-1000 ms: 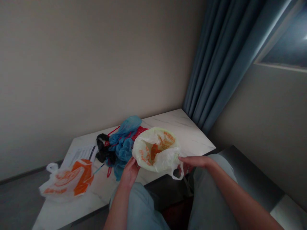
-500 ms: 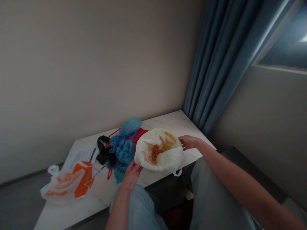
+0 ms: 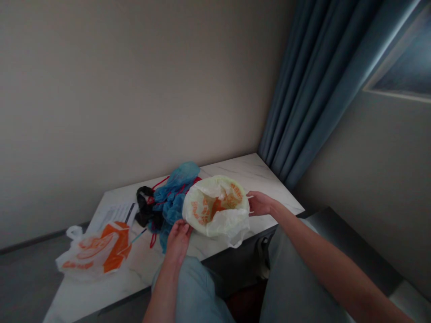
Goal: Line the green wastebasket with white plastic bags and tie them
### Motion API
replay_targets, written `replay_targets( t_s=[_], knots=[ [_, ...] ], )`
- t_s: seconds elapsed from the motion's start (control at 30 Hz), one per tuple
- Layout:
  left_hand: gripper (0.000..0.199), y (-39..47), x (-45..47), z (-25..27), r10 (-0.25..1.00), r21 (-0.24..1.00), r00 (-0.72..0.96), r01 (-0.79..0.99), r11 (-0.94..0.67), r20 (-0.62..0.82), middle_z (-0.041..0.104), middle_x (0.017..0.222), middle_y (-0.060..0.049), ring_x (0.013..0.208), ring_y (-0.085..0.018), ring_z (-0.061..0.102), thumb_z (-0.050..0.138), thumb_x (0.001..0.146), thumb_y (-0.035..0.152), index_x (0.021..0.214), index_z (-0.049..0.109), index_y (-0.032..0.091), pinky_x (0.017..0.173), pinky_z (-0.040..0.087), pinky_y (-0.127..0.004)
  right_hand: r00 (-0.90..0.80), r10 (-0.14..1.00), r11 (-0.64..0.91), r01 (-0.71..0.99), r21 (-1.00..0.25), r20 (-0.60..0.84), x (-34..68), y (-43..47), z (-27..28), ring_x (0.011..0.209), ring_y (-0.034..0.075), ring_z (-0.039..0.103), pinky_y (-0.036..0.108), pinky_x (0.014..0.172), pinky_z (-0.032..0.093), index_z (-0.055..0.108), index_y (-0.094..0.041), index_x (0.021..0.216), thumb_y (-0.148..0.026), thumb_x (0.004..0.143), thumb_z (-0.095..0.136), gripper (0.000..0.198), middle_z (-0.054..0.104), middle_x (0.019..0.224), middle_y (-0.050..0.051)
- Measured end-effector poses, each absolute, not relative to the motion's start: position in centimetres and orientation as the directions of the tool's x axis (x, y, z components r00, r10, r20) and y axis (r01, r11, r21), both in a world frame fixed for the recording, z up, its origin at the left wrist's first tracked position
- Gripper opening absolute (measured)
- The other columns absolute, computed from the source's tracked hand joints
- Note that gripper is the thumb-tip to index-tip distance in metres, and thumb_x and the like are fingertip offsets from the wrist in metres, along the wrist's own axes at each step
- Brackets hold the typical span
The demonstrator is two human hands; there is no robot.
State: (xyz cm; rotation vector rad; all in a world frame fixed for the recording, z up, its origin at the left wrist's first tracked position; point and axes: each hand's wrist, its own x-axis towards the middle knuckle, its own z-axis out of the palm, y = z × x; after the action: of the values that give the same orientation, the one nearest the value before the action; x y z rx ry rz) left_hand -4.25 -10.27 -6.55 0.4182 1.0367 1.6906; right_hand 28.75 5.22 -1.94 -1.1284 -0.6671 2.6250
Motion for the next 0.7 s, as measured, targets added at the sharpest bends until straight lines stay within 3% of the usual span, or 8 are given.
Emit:
replay_targets(
  t_s=[0.27, 0.47, 0.57, 0.7],
  knots=[
    [0.056, -9.8, -4.0, -6.7, 0.853, 0.819, -0.430, -0.574, -0.005, -0.296, 0.072, 0.089, 0.000, 0.083, -0.012, 0.067, 0.091, 0.054, 0.020, 0.102, 0.062, 0.022, 0.083, 0.052, -0.026, -0.652, 0.441, -0.828, -0.031, -0.560, -0.617, 29.1, 4.2, -2.4, 0.076, 0.017, 0.065, 0.031, 0.080, 0.051, 0.061, -0.018, 0.098, -0.026, 0.085, 0.057, 0.016, 0.071, 0.084, 0.003],
    [0.047, -9.9, -3.7, -7.4, 0.880, 0.811, -0.331, -0.576, 0.097, -0.341, 0.074, 0.098, -0.006, 0.085, -0.017, 0.069, 0.089, 0.059, 0.027, 0.101, 0.069, 0.017, 0.082, 0.055, -0.030, -0.626, 0.504, -0.781, -0.035, -0.624, -0.595, 28.4, 3.8, -2.6, 0.081, 0.016, 0.067, 0.029, 0.086, 0.051, 0.063, -0.015, 0.102, -0.020, 0.082, 0.068, 0.020, 0.072, 0.089, 0.005],
    [0.046, -10.1, -3.5, -7.4, 0.900, 0.817, -0.248, -0.550, 0.175, -0.360, 0.075, 0.096, -0.009, 0.080, -0.017, 0.069, 0.091, 0.055, 0.031, 0.093, 0.073, 0.012, 0.078, 0.055, -0.029, -0.554, 0.547, -0.743, 0.024, -0.669, -0.627, 28.2, 3.8, -2.7, 0.061, 0.012, 0.059, 0.025, 0.071, 0.051, 0.062, -0.016, 0.083, -0.025, 0.080, 0.074, 0.016, 0.063, 0.065, -0.001],
    [0.048, -10.4, -3.1, -7.0, 0.910, 0.829, -0.188, -0.511, 0.230, -0.368, 0.076, 0.094, -0.011, 0.081, -0.018, 0.069, 0.091, 0.055, 0.036, 0.093, 0.075, 0.011, 0.079, 0.055, -0.029, -0.491, 0.622, -0.628, 0.152, -0.764, -0.609, 28.3, 3.7, -2.3, 0.043, 0.006, 0.035, 0.021, 0.050, 0.039, 0.046, -0.020, 0.059, -0.039, 0.073, 0.081, 0.042, 0.040, 0.045, -0.009]
  ],
)
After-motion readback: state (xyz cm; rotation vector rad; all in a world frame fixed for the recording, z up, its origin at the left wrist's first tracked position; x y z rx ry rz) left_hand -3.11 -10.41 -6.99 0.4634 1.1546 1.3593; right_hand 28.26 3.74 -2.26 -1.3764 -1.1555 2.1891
